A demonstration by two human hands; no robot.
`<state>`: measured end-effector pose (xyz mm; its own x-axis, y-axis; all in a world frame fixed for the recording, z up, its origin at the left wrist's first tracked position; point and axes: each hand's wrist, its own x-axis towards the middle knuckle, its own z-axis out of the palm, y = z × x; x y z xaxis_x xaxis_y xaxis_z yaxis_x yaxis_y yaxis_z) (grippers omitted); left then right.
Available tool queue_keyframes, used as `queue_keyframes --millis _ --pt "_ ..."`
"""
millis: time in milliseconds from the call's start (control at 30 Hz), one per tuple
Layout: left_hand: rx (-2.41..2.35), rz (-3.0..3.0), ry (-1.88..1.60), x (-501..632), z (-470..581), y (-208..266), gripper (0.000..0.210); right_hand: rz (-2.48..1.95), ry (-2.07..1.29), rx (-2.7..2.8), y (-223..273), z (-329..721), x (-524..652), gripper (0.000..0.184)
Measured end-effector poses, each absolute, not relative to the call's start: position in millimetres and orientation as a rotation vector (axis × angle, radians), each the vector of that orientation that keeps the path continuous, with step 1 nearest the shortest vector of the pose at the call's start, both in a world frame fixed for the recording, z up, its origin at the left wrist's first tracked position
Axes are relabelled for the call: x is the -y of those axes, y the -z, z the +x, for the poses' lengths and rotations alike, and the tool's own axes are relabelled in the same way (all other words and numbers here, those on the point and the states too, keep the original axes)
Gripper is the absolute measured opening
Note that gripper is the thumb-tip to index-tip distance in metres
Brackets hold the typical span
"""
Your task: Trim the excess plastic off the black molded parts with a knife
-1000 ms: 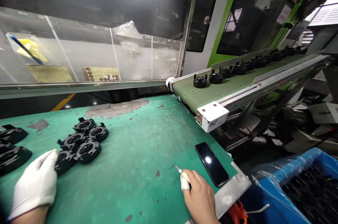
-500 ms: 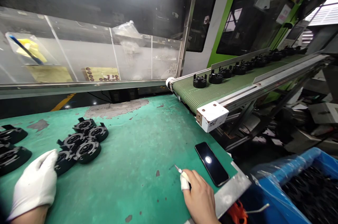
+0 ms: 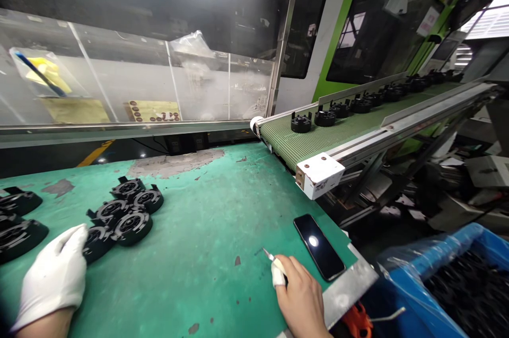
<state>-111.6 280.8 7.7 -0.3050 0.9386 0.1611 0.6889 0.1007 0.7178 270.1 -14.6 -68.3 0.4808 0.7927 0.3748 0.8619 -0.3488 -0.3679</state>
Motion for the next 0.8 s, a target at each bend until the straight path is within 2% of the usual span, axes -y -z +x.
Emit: queue_keyframes --millis 800 --pt "-2.061 1.589 -1.031 -280.2 -109.6 -8.9 0.058 -2.210 0.173 1.377 68.1 270.4 14.8 0.034"
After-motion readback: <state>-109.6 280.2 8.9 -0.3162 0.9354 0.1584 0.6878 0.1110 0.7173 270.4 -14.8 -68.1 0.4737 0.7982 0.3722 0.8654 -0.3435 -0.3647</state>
